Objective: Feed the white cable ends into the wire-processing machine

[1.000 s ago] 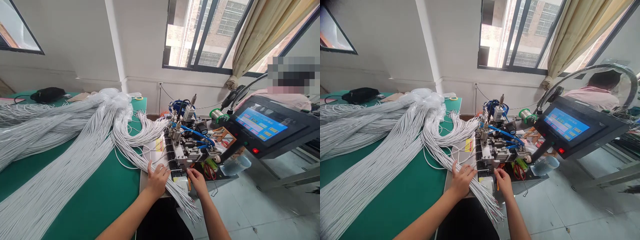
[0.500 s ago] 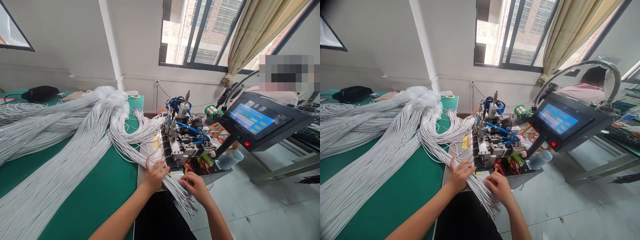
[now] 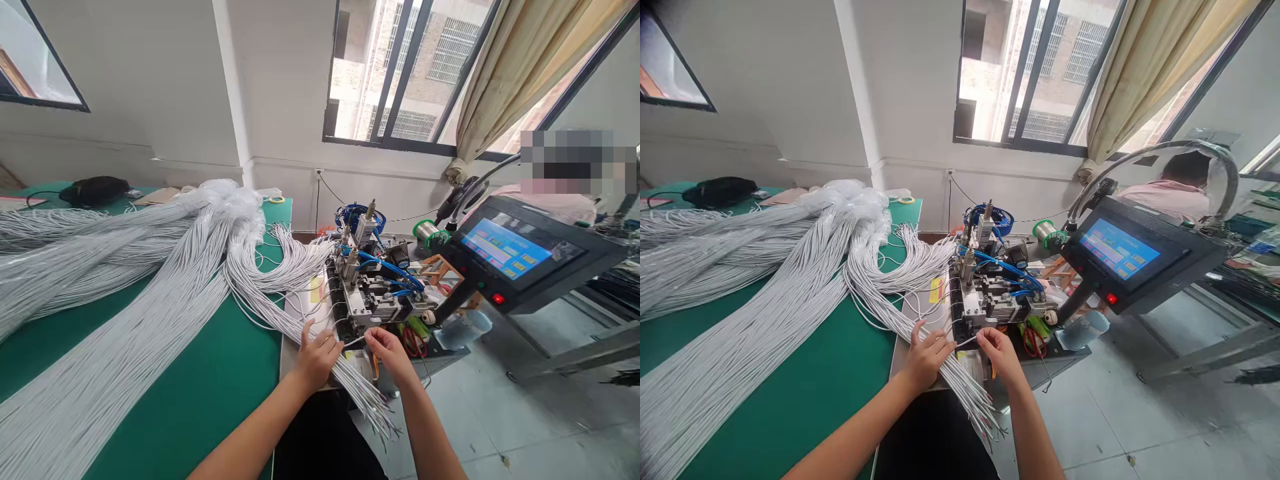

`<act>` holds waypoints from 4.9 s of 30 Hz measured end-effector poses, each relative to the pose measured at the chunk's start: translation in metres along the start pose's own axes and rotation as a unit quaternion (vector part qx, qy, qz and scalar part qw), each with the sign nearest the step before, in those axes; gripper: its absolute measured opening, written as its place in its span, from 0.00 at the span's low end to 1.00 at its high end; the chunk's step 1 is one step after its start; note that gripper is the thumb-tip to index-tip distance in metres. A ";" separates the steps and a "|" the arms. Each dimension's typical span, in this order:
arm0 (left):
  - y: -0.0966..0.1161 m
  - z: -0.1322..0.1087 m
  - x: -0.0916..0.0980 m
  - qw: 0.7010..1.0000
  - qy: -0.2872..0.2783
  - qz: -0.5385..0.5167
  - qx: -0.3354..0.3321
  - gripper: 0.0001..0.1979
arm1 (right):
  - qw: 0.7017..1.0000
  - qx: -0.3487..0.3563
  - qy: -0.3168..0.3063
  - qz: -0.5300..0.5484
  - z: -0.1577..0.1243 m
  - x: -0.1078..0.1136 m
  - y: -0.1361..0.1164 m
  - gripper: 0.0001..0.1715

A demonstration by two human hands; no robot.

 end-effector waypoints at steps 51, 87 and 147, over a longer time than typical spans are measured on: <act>-0.003 -0.004 -0.008 0.993 -0.083 -0.009 0.085 0.18 | 0.981 -0.093 -0.126 -0.113 -0.076 0.035 0.017 0.21; -0.004 -0.005 0.002 0.996 -0.069 -0.021 -0.044 0.15 | 0.986 -0.051 0.067 0.141 -0.005 0.007 0.027 0.16; -0.004 -0.003 -0.002 0.998 -0.058 -0.018 0.025 0.15 | 0.957 0.109 -0.059 -0.263 -0.068 0.016 -0.010 0.15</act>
Point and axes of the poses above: each hand's wrist, its own z-axis towards the middle knuckle, its own x-axis out of the back of the hand, y = z × x, the point moved 2 cm from there along z, towards the middle knuckle, and after that the axes turned 4 degrees about x, right-handed, at the moved point
